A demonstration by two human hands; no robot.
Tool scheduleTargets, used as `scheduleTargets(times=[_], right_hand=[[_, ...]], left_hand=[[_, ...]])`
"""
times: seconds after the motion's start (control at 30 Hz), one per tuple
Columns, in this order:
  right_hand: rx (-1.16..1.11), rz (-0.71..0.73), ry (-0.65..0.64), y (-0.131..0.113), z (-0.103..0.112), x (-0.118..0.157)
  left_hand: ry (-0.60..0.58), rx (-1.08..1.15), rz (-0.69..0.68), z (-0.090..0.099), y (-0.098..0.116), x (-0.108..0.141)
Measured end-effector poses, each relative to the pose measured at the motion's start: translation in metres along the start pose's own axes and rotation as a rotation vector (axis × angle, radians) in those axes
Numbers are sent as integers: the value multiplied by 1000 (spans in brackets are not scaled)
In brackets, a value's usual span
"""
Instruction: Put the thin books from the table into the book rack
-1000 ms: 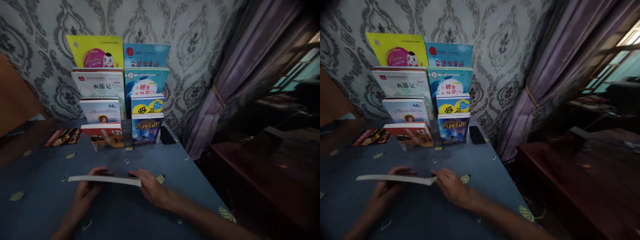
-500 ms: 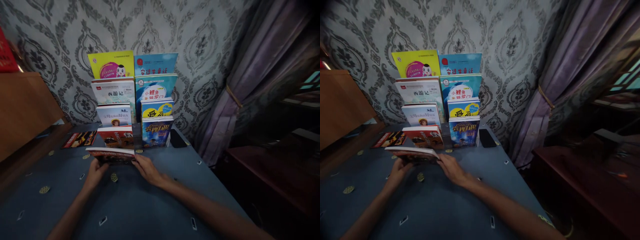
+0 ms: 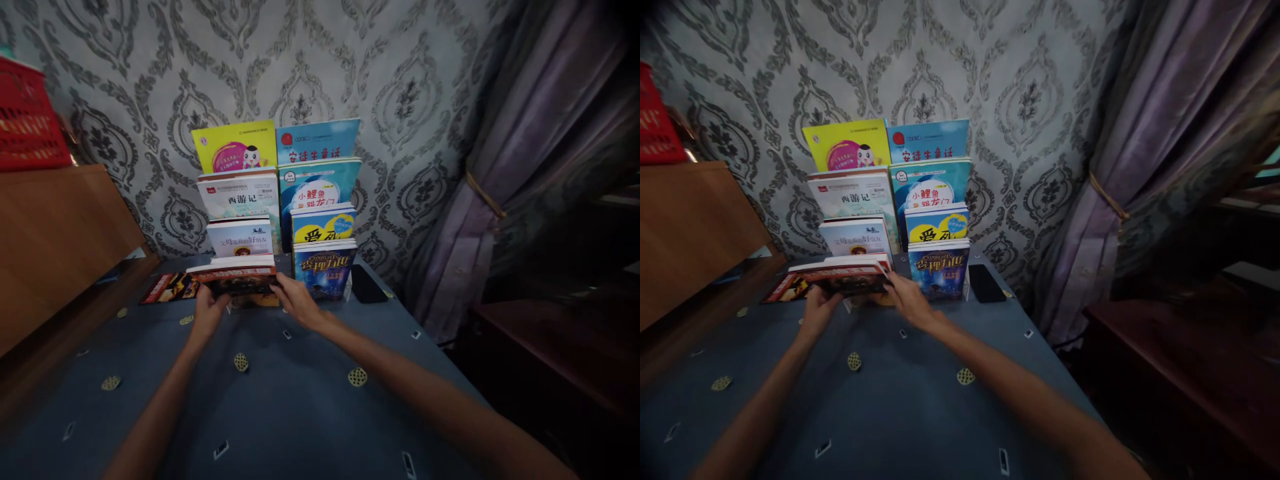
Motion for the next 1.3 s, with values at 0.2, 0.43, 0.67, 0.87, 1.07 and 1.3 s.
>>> scheduleTargets(times=[0.2,0.43,0.67,0.87,1.07,1.3], right_hand=[[66,-59,49,8,8,-13],[122,-107,31,16,-2,-9],[177,-122,24,17,-12,-5],[292,-201,-24,21,-16,-2],[381,-283,-84,20,-18,0],[494,-358,-140,13,-23,-2]], left_hand=[[-23,-59,-79,1,6,-15],[-109,-144,-160,-5,11,-15],[-131,-213,-141,-3,2,-5],[-81,-342,-188,-2,8,1],[-44,-471,-243,-8,14,9],[6,-591,-292,-7,17,12]])
Point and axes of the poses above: each hand's wrist, its own x-axis away from the middle knuckle, its own z-axis out of the back of the hand, y = z × x, the point moved 9 cm from there along -x, towards the middle knuckle, and after that the axes turned 10 degrees about x, right-handed, at the moved point
